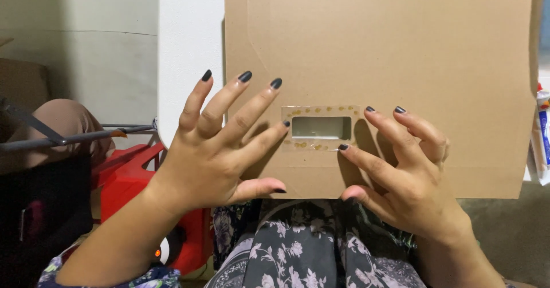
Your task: Applying glue to a cardboard sheet around a window cutout and pressing it to ensure adhesion.
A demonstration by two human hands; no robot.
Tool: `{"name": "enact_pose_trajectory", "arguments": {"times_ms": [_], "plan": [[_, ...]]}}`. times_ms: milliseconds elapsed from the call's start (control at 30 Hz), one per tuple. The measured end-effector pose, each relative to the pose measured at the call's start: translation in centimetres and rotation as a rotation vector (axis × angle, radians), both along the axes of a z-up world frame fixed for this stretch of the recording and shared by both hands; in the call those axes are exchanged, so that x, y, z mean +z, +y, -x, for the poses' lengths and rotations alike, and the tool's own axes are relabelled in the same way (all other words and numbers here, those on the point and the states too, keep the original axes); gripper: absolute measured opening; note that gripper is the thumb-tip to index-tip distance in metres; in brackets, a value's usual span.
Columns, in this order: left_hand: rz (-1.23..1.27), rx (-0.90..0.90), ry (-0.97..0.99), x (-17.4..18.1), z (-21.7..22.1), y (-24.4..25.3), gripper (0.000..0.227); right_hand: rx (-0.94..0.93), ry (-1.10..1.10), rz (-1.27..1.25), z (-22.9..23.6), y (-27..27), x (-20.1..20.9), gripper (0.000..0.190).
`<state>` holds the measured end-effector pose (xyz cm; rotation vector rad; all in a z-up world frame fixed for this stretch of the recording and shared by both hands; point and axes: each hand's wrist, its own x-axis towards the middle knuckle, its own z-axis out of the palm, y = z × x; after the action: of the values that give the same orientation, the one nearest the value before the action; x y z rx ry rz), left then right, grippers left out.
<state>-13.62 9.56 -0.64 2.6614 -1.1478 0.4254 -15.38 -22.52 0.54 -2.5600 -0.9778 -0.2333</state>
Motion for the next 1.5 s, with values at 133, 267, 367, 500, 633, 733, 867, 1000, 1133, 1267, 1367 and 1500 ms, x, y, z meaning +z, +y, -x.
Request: {"name": "enact_pose_trajectory", "arguments": {"times_ms": [133, 267, 367, 500, 633, 733, 867, 1000, 1133, 1267, 1367, 1500], "plan": [[-0.002, 0.090, 0.025, 0.4, -0.2, -0.9, 0.084, 0.015, -0.001, -0.003, -0.3, 0.2, 0.4, 0.051], [-0.004, 0.106, 0.046, 0.6, 0.1, -1.5, 0.080, 0.006, 0.002, 0.002, -0.3, 0.2, 0.4, 0.052], [-0.078, 0.113, 0.001, 0.3, 1.2, -1.7, 0.084, 0.001, 0.015, -0.001, -0.2, 0.1, 0.5, 0.050], [-0.046, 0.081, 0.007, 0.9, 2.8, -1.8, 0.082, 0.001, -0.004, 0.000, -0.2, 0.0, 0.3, 0.049], [-0.002, 0.100, 0.001, 0.7, 3.2, -1.7, 0.078, -0.001, 0.017, 0.031, -0.1, 0.0, 0.3, 0.046], [-0.040, 0.168, 0.027, 0.5, 2.7, -2.0, 0.081, -0.004, 0.011, 0.040, -0.1, -0.1, 0.2, 0.045], [-0.056, 0.214, 0.038, 0.7, 2.1, -2.9, 0.084, -0.018, 0.021, 0.045, -0.1, -0.2, 0.3, 0.043], [-0.071, 0.306, 0.077, 0.5, 2.7, -4.0, 0.076, -0.002, 0.010, 0.020, 0.0, -0.2, 0.2, 0.045], [0.065, 0.170, 0.087, 0.5, 4.4, -5.0, 0.064, -0.012, -0.005, 0.037, 0.0, -0.3, 0.1, 0.050], [0.055, 0.189, 0.056, -0.3, 4.7, -5.6, 0.060, -0.003, -0.018, 0.042, -0.1, -0.1, 0.3, 0.049], [0.102, 0.189, 0.047, -0.5, 4.7, -5.8, 0.060, -0.002, 0.004, 0.046, 0.1, -0.1, -0.2, 0.047], [0.109, 0.190, 0.038, -0.6, 4.6, -6.0, 0.058, -0.010, -0.047, 0.018, 0.4, 1.3, -0.7, 0.047]]}}
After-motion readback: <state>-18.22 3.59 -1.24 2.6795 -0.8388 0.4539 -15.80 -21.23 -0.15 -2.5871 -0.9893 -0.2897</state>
